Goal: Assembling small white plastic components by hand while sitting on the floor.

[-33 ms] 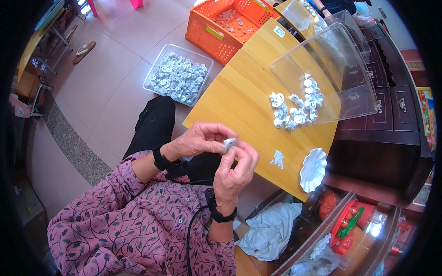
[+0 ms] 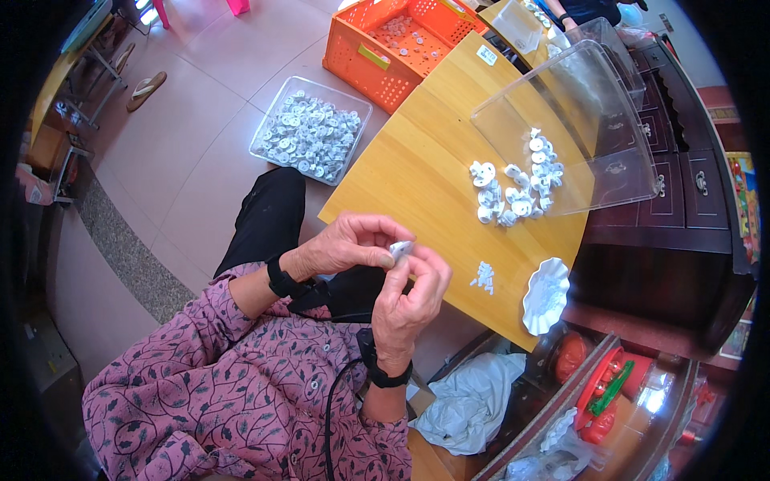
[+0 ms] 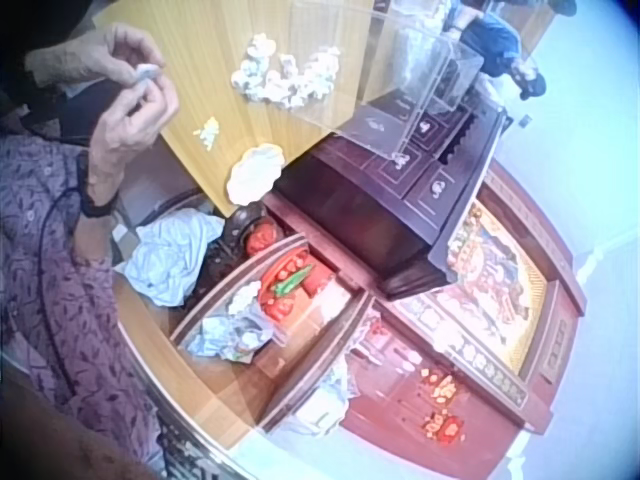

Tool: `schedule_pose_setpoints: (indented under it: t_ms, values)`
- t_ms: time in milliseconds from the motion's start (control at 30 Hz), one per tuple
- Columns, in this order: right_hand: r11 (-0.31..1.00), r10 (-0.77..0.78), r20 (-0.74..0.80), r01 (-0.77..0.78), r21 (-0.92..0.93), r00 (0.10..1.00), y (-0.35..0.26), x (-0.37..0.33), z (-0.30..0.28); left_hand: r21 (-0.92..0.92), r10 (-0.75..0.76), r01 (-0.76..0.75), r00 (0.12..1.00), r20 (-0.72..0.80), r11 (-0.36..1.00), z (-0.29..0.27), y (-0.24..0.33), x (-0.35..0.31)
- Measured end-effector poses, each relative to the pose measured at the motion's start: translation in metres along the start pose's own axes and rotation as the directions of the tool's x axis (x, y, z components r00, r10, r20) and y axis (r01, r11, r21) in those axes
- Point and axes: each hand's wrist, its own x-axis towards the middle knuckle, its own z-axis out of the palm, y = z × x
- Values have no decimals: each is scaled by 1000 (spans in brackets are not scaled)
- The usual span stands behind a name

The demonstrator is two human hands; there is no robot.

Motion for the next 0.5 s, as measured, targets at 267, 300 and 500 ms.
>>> schedule_pose_setpoints:
  t_ms: [267,300,500]
  values:
    - [990,75,5,-75,123,997,-2,0,2,-15,-35,35,999,-8,999,-1,3,-1]
    - [972,134,-7,-130,197,991,-2,0,3,-46,-47,47,999,-14,998,0,4,-1]
    - [991,62,-4,-61,123,998,5,-1,1,-50,-83,82,996,-28,995,-2,2,-1]
